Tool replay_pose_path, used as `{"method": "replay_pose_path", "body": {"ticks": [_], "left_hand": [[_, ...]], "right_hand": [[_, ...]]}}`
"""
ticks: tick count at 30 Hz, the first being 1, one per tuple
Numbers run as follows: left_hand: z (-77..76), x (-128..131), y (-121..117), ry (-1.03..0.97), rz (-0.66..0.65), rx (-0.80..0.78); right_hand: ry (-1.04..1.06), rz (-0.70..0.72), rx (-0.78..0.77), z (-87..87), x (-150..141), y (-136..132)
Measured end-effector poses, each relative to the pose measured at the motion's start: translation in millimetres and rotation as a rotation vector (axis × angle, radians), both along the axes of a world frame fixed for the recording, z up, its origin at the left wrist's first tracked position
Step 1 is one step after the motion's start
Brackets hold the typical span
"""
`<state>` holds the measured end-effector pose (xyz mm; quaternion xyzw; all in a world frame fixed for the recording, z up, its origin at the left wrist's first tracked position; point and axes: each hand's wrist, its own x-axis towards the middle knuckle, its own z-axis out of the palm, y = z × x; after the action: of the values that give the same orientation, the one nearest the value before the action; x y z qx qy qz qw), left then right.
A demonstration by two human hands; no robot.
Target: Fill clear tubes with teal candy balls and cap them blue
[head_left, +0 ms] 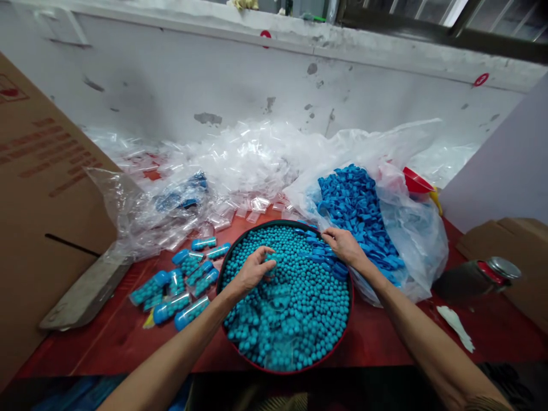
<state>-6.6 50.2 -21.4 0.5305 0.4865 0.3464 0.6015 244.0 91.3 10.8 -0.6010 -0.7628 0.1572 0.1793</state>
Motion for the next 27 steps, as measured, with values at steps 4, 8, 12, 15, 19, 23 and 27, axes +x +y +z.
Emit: {"method": "replay_pose_path", "body": {"ticks": [4,8,12,15,19,23,27], "left_hand": [[-7.3,1,-4,-0.093,0.005,-0.07],[-13.2,0,-7,-0.158,-0.015,-0.073],[-14.6,-3,-8,-0.227,-0.039,-0.099],[-13.0,-2,-7,-0.254,-0.032,-0.126],[-11.5,-2,-7,-0.25,-0.004,-0.177],[-13.1,-3,-7,-0.26,-0.037,-0.185],[-13.3,-3,-7,-0.228,-0.055,-0.132]], "right_hand": [[-0.252,0.14,-0.119,-17.4,-26,-7],[-0.259,0.154,-0.164,-32.7,-43,-7],[0.131,0.03,-0.196,-27.1,-43,4],[0.627,-0.124,-0.324,-26.7,-45,4],[0.332,-0.035,-0.247,-35.7,-44,-12],[-0.131,0.11,-0.096,-40.4,-46,-22],[-0.189,0.093,-0.137,-46.4,-53,-15]]}}
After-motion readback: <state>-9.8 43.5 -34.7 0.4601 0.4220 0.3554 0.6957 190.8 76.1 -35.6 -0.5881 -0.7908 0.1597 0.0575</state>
